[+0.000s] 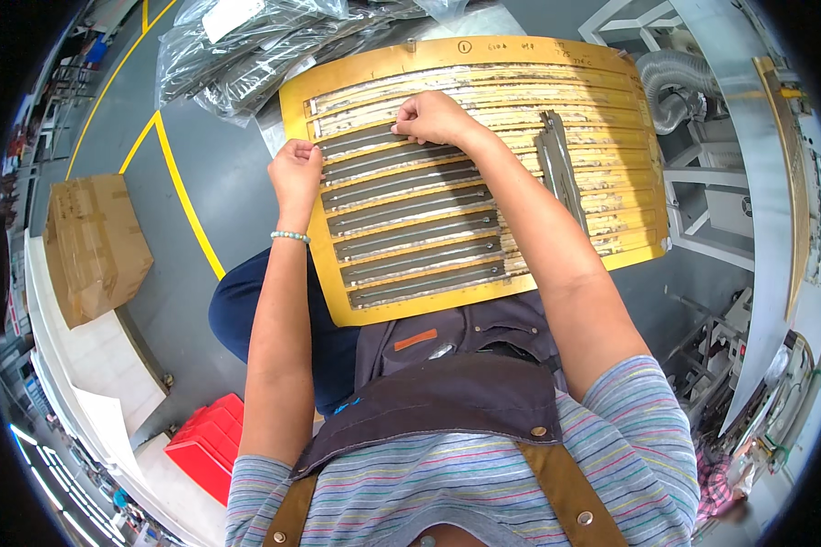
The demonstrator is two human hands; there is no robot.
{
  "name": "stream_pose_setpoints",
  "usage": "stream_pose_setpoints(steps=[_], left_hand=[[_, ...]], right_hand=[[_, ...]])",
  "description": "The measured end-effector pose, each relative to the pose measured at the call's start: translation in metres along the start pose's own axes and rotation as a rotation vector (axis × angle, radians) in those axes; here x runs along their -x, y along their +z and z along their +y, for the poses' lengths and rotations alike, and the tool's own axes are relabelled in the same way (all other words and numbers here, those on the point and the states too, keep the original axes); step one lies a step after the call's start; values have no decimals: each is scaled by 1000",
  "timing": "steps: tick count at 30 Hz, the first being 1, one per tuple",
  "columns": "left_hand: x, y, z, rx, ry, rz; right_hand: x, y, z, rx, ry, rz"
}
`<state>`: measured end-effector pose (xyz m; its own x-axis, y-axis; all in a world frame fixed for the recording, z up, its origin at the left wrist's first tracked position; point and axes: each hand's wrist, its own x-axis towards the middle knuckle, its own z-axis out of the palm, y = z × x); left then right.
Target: Insert metal strips or components into a yellow wooden multi-slot template board sequentially.
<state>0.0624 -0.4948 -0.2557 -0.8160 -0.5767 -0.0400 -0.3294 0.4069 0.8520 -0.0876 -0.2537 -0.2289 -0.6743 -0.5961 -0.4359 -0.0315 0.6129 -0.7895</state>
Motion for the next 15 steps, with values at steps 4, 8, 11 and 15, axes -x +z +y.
stream_pose_setpoints(steps=[4, 8, 11, 15], left_hand=[[-1, -2, 3, 124, -84, -36], [2, -3, 9, 97, -71, -35], [3, -4, 11, 88, -47, 6], [14, -2, 13, -303, 104, 90]], right_hand=[[-3, -3, 5, -59, -9, -4], [-4, -3, 3, -45, 2, -9], [-3, 0, 0, -30, 7, 14], [0, 1, 1, -6, 12, 41]])
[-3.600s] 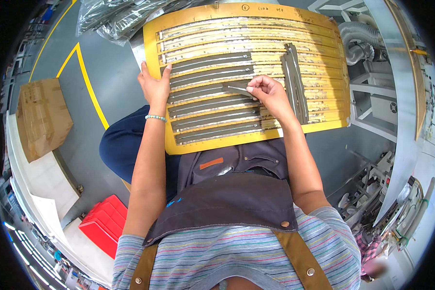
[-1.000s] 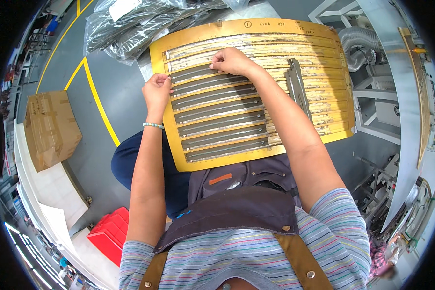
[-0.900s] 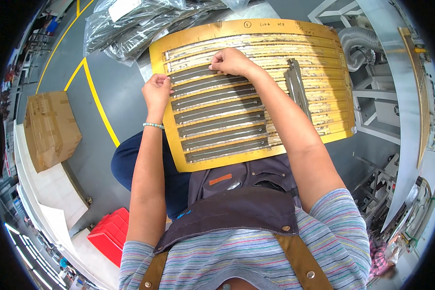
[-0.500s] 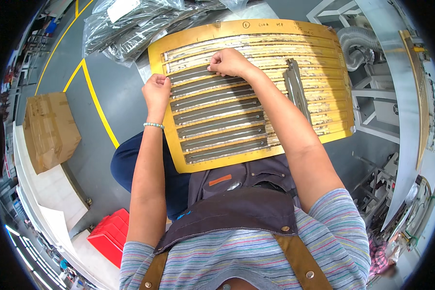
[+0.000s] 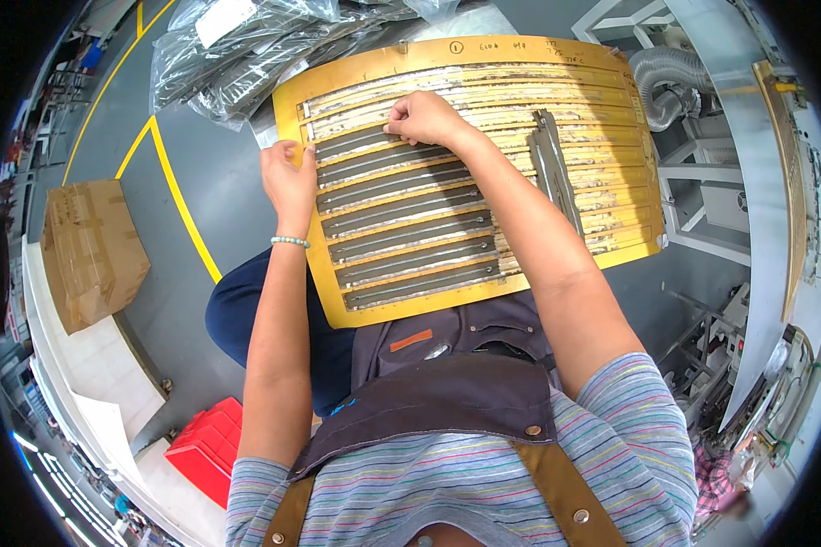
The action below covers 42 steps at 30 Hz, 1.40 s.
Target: Insert metal strips or components into a yellow wooden multi-slot template board sequentially.
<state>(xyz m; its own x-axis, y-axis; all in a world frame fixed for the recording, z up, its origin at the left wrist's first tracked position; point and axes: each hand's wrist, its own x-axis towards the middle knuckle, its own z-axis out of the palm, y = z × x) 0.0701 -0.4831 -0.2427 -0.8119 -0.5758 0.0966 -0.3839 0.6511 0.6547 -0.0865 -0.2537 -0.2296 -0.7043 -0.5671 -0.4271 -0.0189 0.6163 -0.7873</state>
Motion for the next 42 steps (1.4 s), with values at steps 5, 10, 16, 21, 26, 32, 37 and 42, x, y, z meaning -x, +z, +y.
stream_pose_setpoints(steps=[5, 10, 16, 21, 26, 32, 37, 42], left_hand=[[6, 12, -15, -151, -63, 70], [-1, 20, -36, -66, -120, 12], [0, 21, -25, -75, -126, -31], [0, 13, -14, -142, -179, -60], [-8, 10, -10, -87, -272, -104], [-12, 9, -14, -4, -323, -120], [-11, 10, -16, 8, -315, -108], [-9, 9, -13, 16, -298, -90]], right_hand=[[4, 1, -6, 25, -6, 10], [7, 7, -7, 165, -41, 120], [4, 4, -1, 184, -26, 109], [5, 5, -3, 204, -66, 120], [6, 6, 1, 175, -80, 160], [8, 8, 2, 173, -78, 224], [9, 8, -1, 187, -95, 226], [9, 10, 0, 189, -88, 238]])
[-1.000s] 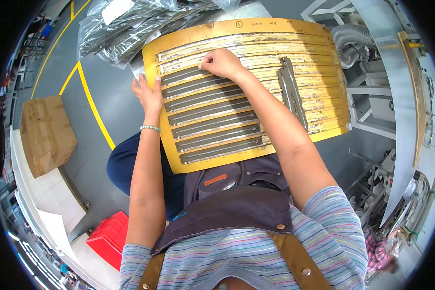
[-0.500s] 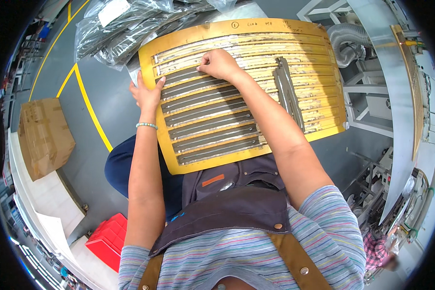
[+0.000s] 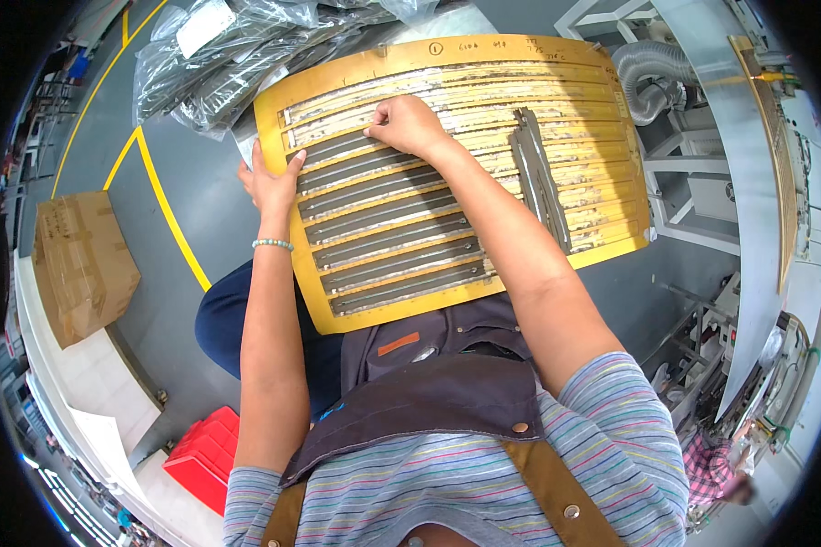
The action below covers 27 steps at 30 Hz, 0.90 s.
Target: Insert metal strips or components into a yellow wooden multi-slot template board sequentially.
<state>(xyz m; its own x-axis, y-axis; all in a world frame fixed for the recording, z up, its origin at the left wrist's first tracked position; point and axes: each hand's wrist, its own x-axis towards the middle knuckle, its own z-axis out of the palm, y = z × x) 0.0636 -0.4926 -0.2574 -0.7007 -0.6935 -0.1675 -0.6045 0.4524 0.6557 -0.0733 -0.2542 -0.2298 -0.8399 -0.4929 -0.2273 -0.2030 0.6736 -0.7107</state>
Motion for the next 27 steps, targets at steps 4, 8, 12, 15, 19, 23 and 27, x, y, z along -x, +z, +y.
stream_pose_setpoints(steps=[4, 8, 12, 15, 19, 23, 27], left_hand=[[0, 0, 1, -5, 5, 9], [13, 6, 7, -42, 18, 39], [49, 9, 13, -209, 624, 309], [62, 17, 30, -267, 894, 51], [64, 23, 46, -241, 990, -120], [61, 24, 49, -270, 1027, -164], [61, 26, 52, -289, 1046, -169]], right_hand=[[-1, 1, -1, 41, 13, 3], [4, 5, -9, 226, -2, 78], [17, -12, -23, 423, -32, 141], [25, -24, -18, 399, -40, 98], [32, -34, -4, 355, -33, 112], [32, -35, 16, 273, -87, 192], [32, -31, 27, 186, -129, 242]])
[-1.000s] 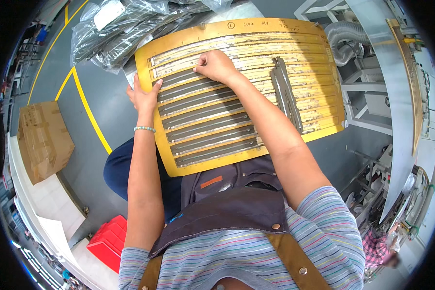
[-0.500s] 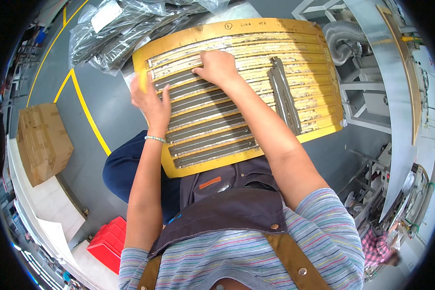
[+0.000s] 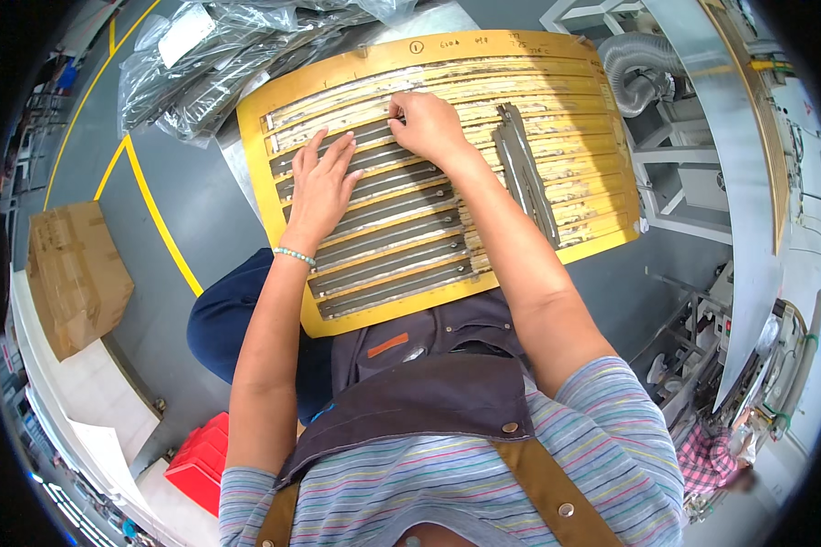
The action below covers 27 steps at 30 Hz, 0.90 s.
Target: Insert metal strips or components into a yellow wooden multi-slot template board sequentially.
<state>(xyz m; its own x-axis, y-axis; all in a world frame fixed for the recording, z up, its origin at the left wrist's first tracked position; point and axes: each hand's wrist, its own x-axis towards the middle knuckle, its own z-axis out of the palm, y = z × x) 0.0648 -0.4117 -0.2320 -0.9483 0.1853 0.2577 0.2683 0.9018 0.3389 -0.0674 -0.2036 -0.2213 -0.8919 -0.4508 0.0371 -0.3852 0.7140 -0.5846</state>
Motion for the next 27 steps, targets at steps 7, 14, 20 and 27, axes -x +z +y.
stream_pose_setpoints(steps=[7, 14, 20, 27], left_hand=[[-12, 5, 7, 36, 59, -36], [-16, 8, 7, 11, 84, -36], [-15, 10, 6, 3, 78, -38], [-28, 16, 18, 11, 110, -63]], right_hand=[[4, 4, 0, -23, 25, 18], [6, 4, 1, -109, 57, 40], [5, 7, 0, -87, 38, 47], [13, -9, 14, 172, -71, 268]])
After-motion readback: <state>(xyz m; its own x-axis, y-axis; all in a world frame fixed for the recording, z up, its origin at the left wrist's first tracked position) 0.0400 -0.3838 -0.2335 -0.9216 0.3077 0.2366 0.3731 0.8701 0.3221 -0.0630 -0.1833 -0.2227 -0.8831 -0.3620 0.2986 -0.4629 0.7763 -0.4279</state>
